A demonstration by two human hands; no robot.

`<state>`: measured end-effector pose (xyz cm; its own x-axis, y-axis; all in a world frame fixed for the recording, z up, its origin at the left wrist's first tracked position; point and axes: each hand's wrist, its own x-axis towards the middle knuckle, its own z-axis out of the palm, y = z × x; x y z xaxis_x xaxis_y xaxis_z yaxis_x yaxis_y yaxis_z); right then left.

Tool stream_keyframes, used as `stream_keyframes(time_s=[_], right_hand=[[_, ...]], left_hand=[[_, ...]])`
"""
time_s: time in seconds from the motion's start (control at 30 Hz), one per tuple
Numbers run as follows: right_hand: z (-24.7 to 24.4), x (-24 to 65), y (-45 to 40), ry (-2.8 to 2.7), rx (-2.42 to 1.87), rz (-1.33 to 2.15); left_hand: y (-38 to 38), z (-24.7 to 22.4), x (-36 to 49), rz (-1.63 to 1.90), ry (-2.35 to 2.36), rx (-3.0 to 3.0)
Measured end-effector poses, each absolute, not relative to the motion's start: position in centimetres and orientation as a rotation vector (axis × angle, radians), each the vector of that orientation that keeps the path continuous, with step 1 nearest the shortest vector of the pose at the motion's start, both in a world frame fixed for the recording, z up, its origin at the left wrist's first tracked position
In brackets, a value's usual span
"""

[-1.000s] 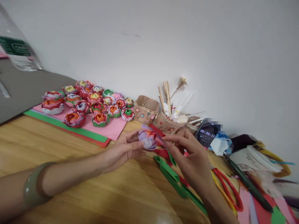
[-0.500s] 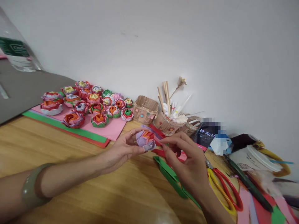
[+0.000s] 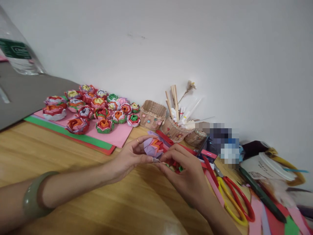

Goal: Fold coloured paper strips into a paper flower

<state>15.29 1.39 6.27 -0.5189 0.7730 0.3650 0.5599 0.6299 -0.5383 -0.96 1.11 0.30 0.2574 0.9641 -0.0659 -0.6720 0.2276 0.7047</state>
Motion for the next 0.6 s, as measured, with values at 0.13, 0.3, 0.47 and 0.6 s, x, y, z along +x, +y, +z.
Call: stream_keyframes(time_s=[0.13,0.3,0.47,0.6], right_hand=[[6.31,15.55,1.55,-2.142,-0.986,0.505],[5.94,15.69,1.9,-2.153,-0.879,0.43],[6.07,15.61,1.98,-2.174,-0.884,0.494],[6.24,15.5,1.72,-2.182,-0.95,0.486]], left_hand=[[1.1,0.54,-0.9,1.206,0.551,0.62],[1.2,0.47,-0.87,1.186,0.562,0.641],[1.24,0.27,-0.87,1.2,0.594,0.668],[1.21,0.22,-0.87,1.216,0.624,0.68]])
